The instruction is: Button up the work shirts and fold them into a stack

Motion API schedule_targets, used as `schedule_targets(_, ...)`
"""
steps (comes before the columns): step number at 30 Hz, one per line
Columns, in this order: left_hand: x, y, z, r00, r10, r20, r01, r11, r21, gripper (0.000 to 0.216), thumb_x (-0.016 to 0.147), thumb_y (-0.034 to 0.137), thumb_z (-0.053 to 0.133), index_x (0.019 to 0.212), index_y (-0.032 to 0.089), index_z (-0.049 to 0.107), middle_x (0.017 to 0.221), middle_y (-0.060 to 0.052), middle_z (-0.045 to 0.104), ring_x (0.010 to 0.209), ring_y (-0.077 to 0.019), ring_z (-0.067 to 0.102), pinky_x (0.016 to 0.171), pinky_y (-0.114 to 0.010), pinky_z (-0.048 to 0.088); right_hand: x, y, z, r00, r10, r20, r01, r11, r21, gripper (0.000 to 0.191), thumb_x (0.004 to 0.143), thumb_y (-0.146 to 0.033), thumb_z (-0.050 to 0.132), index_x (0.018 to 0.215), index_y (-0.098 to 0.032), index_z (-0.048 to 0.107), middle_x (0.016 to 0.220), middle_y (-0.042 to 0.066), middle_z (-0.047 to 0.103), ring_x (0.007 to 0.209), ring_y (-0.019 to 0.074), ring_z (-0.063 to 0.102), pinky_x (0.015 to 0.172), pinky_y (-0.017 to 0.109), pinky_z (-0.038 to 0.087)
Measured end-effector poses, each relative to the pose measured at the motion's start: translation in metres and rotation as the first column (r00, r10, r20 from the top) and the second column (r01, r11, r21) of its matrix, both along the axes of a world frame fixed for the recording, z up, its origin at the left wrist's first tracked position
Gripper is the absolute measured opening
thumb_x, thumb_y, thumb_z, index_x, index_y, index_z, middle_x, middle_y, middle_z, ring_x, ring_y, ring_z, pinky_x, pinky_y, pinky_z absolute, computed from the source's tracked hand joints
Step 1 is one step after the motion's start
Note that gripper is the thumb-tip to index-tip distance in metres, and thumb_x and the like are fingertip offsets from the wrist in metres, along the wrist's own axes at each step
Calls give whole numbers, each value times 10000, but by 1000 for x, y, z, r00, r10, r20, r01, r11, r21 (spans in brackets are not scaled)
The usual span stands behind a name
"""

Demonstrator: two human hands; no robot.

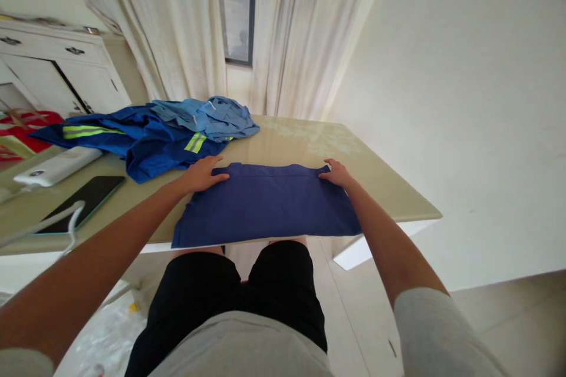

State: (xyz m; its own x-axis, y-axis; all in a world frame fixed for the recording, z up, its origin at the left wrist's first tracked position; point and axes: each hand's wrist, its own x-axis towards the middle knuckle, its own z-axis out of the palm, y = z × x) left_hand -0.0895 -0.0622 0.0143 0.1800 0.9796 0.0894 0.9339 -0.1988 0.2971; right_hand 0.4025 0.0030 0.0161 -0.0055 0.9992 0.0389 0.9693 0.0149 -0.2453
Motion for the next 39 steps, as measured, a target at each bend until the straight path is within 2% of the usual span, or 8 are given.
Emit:
schedule_targets(4,20,37,7,978,-207,2,206,974,-94,668,767,516,702,1336,170,656,1343,-148,697,1236,-316,651,1038,-368,484,-4,9,14,962,243,121,-235,969,-76,519,854,-293,806,1352,-234,675,1367,126,674,1262,296,620,1076,420,474)
schedule_targets(9,17,54,20,961,-271,-50,263,956,-131,418,803,422,667,1161,213,726,1081,-82,758,1001,-264,705,859,-324,497,0,10,25,957,265,120,-258,963,-74,311,862,-232,782,1172,-228,758,1175,85,758,1109,261,691,985,352,505)
schedule_targets(15,19,72,26,937,-342,-73,332,935,-122,472,850,482,608,1188,178,731,1183,-138,731,1115,-295,673,974,-358,478,5,23,41,954,287,90,-255,931,-263,589,761,-272,858,1320,-173,700,1249,145,735,1127,312,703,974,375,537)
schedule_targets(25,45,95,28,898,-440,13,402,807,-433,436,775,540,672,1008,182,757,1004,-88,755,946,-271,687,791,-316,473,-31,39,44,902,426,-68,-398,761,-512,886,541,-448,952,1345,-199,675,1309,130,712,1112,331,702,874,359,569)
schedule_targets(32,89,112,37,860,-502,89,495,782,-378,421,819,546,627,1022,188,721,1059,-87,740,977,-259,671,818,-308,461,8,44,66,891,423,-162,-373,480,-794,490,630,-433,885,1015,-136,822,1013,78,809,983,328,740,822,342,559)
schedule_targets(35,140,113,25,843,-448,297,534,759,-371,399,844,560,612,975,196,712,986,-63,756,910,-238,683,750,-296,466,31,77,105,860,469,200,-208,682,-702,409,632,-220,891,1027,-138,824,1096,134,799,1092,386,712,949,429,534)
schedule_targets(37,174,110,14,838,-373,399,512,790,-338,388,862,560,609,950,195,707,960,-70,765,876,-234,695,721,-301,473,37,102,128,804,373,464,-205,905,-372,384,720,-139,834,1103,-151,808,1287,191,734,1280,433,612,1087,529,448)
schedule_targets(39,200,105,1,881,-278,383,397,875,-278,362,884,538,611,945,194,706,965,-91,773,881,-242,706,732,-320,476,34,121,133,818,209,535,-278,959,50,512,842,-135,744,1350,-177,702,1557,201,542,1469,434,431,1192,587,323)
